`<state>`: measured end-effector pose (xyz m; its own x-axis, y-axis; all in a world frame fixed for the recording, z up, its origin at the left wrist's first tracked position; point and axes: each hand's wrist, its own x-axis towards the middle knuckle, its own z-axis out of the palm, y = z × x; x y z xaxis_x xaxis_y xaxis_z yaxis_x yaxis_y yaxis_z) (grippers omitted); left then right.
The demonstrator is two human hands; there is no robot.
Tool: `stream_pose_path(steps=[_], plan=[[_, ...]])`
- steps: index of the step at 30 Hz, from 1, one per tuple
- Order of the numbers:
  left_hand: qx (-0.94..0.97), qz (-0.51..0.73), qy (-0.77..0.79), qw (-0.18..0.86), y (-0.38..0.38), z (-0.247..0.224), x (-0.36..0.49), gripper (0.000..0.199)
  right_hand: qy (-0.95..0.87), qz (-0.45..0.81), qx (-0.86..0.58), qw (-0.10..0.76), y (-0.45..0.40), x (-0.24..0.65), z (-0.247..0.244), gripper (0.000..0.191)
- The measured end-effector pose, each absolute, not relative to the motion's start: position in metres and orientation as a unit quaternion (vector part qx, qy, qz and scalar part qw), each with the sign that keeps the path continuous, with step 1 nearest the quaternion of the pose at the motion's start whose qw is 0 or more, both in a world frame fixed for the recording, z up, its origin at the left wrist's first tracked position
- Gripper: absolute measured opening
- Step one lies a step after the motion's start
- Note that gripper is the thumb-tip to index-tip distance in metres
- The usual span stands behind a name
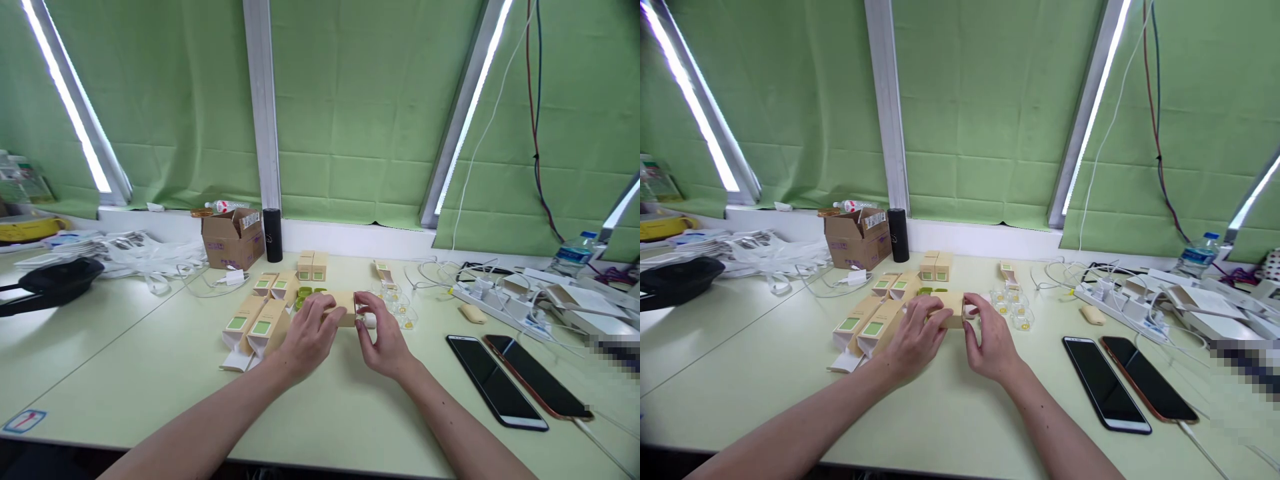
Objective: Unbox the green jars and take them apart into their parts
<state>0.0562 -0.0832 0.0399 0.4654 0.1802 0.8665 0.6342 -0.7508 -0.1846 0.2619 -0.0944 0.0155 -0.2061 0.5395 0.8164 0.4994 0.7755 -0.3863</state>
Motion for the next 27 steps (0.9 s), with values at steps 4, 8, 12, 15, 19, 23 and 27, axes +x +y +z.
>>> stream_pose_path(steps=[4, 8, 12, 15, 19, 23, 27], plan=[[-0.830, -0.434, -0.266, 0.230, -0.0831, 0.0386, 0.0567, 0.039, -0.779, 0.029, -0.346, 0.522, -0.0956, 0.2596, 0.0180, 0.055], [-0.840, -0.412, -0.275, 0.221, -0.0832, 0.0392, 0.0564, 0.042, -0.780, 0.034, -0.361, 0.510, -0.0982, 0.2569, 0.0221, 0.057], [-0.848, -0.391, -0.285, 0.216, -0.0827, 0.0391, 0.0569, 0.042, -0.773, 0.038, -0.371, 0.514, -0.0986, 0.2559, 0.0240, 0.061], [-0.852, -0.382, -0.293, 0.203, -0.0814, 0.0373, 0.0576, 0.043, -0.765, 0.050, -0.383, 0.515, -0.0979, 0.2558, 0.0244, 0.060], [-0.854, -0.378, -0.301, 0.192, -0.0801, 0.0349, 0.0575, 0.042, -0.758, 0.070, -0.394, 0.515, -0.0971, 0.2557, 0.0239, 0.059], [-0.856, -0.374, -0.307, 0.182, -0.0798, 0.0346, 0.0569, 0.044, -0.753, 0.083, -0.394, 0.520, -0.0960, 0.2554, 0.0227, 0.056], [-0.858, -0.375, -0.309, 0.169, -0.0797, 0.0349, 0.0569, 0.047, -0.750, 0.085, -0.396, 0.524, -0.0950, 0.2566, 0.0224, 0.054]])
